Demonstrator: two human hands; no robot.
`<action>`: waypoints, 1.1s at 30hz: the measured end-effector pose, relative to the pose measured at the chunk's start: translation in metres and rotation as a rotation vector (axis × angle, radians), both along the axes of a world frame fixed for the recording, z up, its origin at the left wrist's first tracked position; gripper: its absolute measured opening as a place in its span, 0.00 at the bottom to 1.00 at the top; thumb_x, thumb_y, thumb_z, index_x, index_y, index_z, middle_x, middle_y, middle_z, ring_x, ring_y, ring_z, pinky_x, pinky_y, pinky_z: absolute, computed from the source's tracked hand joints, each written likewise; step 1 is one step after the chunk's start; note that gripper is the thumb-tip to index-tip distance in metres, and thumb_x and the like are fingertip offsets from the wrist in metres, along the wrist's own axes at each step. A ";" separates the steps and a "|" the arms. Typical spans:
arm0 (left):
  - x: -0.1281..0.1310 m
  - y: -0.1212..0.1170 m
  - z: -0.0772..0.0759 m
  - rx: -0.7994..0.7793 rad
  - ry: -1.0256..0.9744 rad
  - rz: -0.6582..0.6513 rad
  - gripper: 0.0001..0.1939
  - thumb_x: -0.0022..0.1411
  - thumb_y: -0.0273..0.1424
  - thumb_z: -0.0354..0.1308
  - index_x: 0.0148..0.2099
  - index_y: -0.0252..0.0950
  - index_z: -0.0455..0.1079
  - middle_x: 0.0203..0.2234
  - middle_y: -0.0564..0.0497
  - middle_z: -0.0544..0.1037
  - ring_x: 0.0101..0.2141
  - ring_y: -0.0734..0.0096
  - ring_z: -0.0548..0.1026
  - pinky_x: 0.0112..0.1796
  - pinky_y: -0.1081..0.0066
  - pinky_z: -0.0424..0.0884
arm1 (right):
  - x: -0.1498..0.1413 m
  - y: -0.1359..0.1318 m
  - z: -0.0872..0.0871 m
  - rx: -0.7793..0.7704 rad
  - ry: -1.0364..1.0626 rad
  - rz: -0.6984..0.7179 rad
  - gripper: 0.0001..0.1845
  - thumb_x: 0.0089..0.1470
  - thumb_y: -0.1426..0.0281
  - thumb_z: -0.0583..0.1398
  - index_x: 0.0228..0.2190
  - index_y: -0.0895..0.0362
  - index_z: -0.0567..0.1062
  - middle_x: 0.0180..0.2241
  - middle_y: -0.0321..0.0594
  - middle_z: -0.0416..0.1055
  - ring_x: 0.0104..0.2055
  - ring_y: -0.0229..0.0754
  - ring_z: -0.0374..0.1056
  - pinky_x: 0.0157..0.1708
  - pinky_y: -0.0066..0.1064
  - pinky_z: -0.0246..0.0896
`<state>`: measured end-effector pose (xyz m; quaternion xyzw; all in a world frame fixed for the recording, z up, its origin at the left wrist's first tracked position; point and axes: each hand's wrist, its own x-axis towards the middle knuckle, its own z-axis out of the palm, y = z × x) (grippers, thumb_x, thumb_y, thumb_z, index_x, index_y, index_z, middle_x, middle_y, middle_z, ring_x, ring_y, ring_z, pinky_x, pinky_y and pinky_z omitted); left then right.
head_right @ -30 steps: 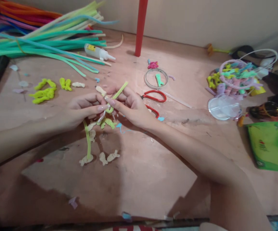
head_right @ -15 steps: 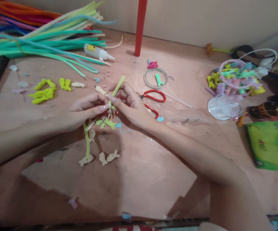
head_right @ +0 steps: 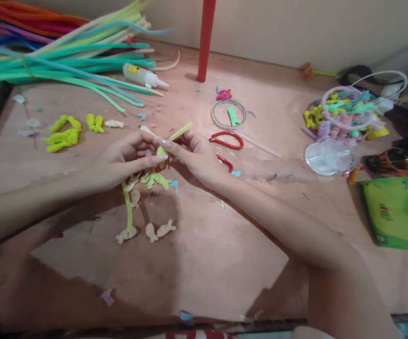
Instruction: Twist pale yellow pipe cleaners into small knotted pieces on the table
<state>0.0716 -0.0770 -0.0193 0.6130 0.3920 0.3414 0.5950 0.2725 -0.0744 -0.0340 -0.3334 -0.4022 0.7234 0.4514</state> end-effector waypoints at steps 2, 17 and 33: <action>0.000 0.000 0.001 -0.019 0.034 -0.064 0.18 0.66 0.45 0.76 0.42 0.36 0.76 0.33 0.52 0.79 0.33 0.71 0.78 0.37 0.73 0.78 | 0.000 0.000 0.000 0.023 0.001 0.023 0.30 0.51 0.52 0.82 0.36 0.53 0.72 0.32 0.29 0.74 0.33 0.34 0.72 0.36 0.27 0.75; -0.006 0.001 0.011 0.000 0.064 -0.168 0.15 0.65 0.41 0.77 0.42 0.35 0.80 0.35 0.50 0.84 0.35 0.70 0.81 0.37 0.74 0.79 | 0.006 0.001 0.006 0.197 -0.111 0.325 0.28 0.63 0.45 0.73 0.31 0.55 0.73 0.21 0.27 0.62 0.22 0.31 0.55 0.22 0.26 0.53; -0.004 -0.001 0.012 -0.154 -0.006 -0.135 0.12 0.62 0.34 0.75 0.36 0.35 0.75 0.28 0.55 0.79 0.29 0.75 0.77 0.30 0.79 0.72 | 0.024 0.013 0.007 0.170 -0.133 0.511 0.24 0.66 0.53 0.74 0.35 0.59 0.75 0.21 0.25 0.68 0.17 0.27 0.56 0.16 0.22 0.47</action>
